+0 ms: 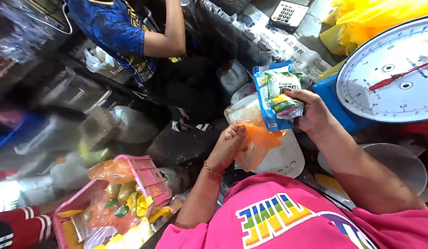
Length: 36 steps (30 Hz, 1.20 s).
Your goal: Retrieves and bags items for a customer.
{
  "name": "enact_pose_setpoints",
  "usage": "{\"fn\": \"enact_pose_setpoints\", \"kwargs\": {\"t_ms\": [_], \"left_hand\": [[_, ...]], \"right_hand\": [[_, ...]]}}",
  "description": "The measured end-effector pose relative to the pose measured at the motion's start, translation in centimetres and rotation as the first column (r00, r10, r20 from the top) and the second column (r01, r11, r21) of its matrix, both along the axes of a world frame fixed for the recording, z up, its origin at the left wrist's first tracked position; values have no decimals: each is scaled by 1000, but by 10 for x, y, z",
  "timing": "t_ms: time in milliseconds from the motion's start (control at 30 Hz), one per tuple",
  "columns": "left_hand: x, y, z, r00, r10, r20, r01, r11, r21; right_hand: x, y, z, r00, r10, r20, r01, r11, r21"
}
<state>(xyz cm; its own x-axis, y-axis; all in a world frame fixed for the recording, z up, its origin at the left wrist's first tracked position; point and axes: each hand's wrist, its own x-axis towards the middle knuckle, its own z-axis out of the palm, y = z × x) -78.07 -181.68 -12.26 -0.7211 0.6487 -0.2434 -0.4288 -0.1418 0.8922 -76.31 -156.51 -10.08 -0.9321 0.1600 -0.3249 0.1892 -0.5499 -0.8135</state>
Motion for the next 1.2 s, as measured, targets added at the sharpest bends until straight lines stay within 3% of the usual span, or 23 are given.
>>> {"fn": "enact_pose_setpoints", "kwargs": {"t_ms": [100, 167, 300, 400, 467, 533, 567, 667, 767, 833, 900, 1033, 1133, 1200], "left_hand": [[0, -11, 4, 975, -204, -89, 184, 963, -198], [-3, -22, 5, 958, -266, -105, 235, 941, -242], [-8, -32, 16, 986, -91, -138, 66, 981, -180], [-8, -25, 20, 981, 36, -192, -80, 970, -230], [-7, -16, 18, 972, 43, -231, -107, 955, -275], [-6, -9, 15, 967, 22, -252, -95, 955, -282], [-6, -6, 15, 969, 18, -246, -86, 959, -269], [-5, 1, 21, 974, 121, -191, -149, 979, -141], [-7, 6, 31, 931, 341, -127, -343, 939, 6], [-11, 3, 37, 898, 435, -63, -433, 900, 45], [-13, -3, 40, 873, 487, 9, -487, 873, 34], [-18, -10, 25, 852, 517, 78, -513, 856, -66], [-16, -15, 19, 878, 478, 4, -477, 875, -81], [-14, -21, 28, 864, 495, -96, -503, 858, -101]], "right_hand": [[-1, 0, -6, 1000, -3, 8, 3, 1000, 2], [-2, 3, -10, 1000, 12, -15, -12, 1000, 8], [-4, 6, -4, 999, 19, -48, -16, 997, 79], [-9, 0, 9, 991, -85, -103, 111, 954, 278], [-13, -4, 24, 964, -182, -192, 238, 916, 324], [-14, -7, 43, 918, -274, -286, 325, 934, 149], [-12, -9, 51, 901, -272, -337, 296, 955, 21], [-7, -21, 56, 836, -126, -533, -7, 971, -240], [14, -43, 35, 856, 56, -514, -202, 952, -232], [14, -54, 16, 911, 84, -403, -196, 950, -244], [8, -64, -2, 950, 26, -311, -66, 990, -121], [10, -78, -35, 923, 19, -383, 54, 983, 177], [12, -97, -45, 861, 104, -498, 35, 964, 263], [9, -106, -49, 856, 140, -497, -31, 975, 221]]}}
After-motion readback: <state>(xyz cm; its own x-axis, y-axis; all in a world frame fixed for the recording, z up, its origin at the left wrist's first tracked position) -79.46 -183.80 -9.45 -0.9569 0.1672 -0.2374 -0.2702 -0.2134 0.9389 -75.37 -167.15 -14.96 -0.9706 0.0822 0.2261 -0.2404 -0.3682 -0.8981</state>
